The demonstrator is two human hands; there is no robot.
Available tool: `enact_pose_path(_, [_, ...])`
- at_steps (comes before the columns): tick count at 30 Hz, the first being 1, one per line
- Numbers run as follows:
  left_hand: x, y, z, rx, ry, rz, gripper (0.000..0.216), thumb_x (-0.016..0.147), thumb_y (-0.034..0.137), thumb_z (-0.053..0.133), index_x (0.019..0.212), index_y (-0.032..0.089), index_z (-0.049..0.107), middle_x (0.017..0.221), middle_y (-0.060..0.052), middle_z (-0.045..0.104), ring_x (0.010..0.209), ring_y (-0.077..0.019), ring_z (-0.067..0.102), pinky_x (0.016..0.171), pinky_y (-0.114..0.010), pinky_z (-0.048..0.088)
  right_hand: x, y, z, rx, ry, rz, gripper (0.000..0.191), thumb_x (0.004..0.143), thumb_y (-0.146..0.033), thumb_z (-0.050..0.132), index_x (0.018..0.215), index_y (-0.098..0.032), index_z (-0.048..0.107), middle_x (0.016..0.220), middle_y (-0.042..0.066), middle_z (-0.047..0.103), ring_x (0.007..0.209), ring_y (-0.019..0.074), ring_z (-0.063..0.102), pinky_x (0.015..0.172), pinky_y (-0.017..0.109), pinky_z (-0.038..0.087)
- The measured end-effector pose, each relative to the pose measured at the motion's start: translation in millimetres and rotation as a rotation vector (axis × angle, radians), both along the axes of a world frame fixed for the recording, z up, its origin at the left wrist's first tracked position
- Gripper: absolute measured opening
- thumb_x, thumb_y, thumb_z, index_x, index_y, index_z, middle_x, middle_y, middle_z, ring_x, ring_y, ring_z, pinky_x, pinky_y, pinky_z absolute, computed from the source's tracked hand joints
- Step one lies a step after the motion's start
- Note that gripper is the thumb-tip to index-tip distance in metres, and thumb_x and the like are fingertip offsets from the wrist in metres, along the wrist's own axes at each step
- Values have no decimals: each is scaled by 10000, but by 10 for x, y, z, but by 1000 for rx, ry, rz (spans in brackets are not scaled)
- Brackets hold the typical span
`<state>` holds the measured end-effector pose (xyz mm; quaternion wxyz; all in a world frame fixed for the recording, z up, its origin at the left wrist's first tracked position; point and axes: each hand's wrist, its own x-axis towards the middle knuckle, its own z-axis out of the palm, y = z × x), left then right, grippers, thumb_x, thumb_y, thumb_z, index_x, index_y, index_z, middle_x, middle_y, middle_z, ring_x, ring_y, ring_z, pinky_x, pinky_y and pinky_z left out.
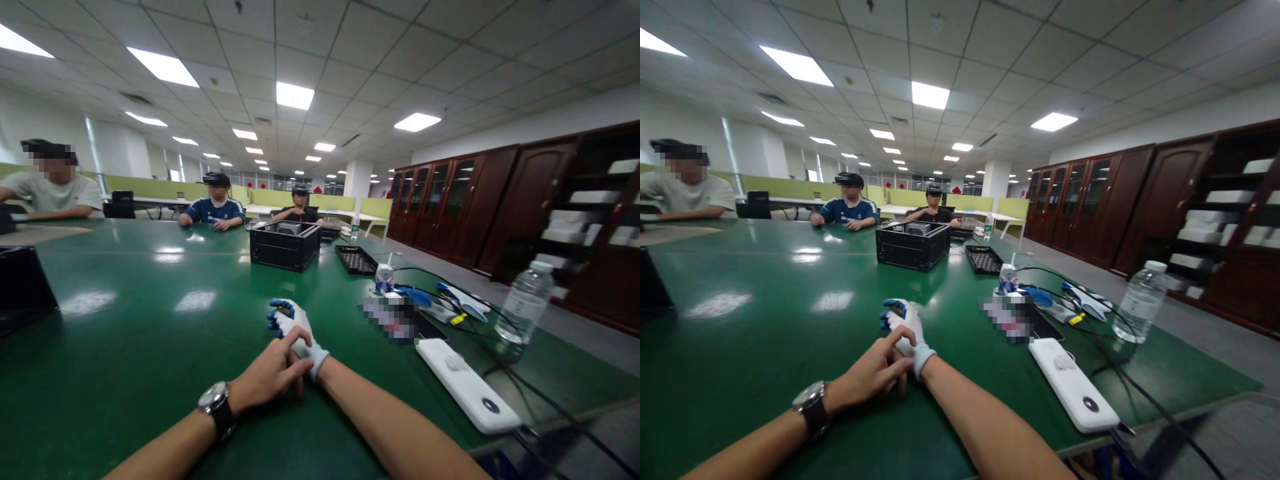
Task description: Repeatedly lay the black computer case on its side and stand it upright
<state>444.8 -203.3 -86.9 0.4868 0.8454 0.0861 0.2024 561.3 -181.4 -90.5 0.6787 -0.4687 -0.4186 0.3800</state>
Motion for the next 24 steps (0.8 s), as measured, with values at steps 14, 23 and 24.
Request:
enact_pose_path(14, [-84,352,113,304,-78,479,507,925,246,343,663,155,767,431,2,534,441,-122,472,604,-248,431,245,85,-21,-32,-628,-182,185,765,-380,608,803,-203,574,804,34,647,779,206,588,757,341,445])
enact_pose_path(23, [-167,712,15,846,75,461,300,867,168,473,665,173,695,782,-71,718,892,-220,577,872,-378,417,323,7,-9,-93,-746,-285,219,701,-357,599,854,-205,564,802,48,673,757,217,628,739,344,467])
enact_pose_path(24, [-166,819,36,927,94,417,262,864,196,518,655,172,674,791,-76,710,928,-233,565,888,-394,404,304,-14,-4,-111,-744,-266,240,714,-372,577,886,-204,568,807,53,678,746,217,636,732,343,476])
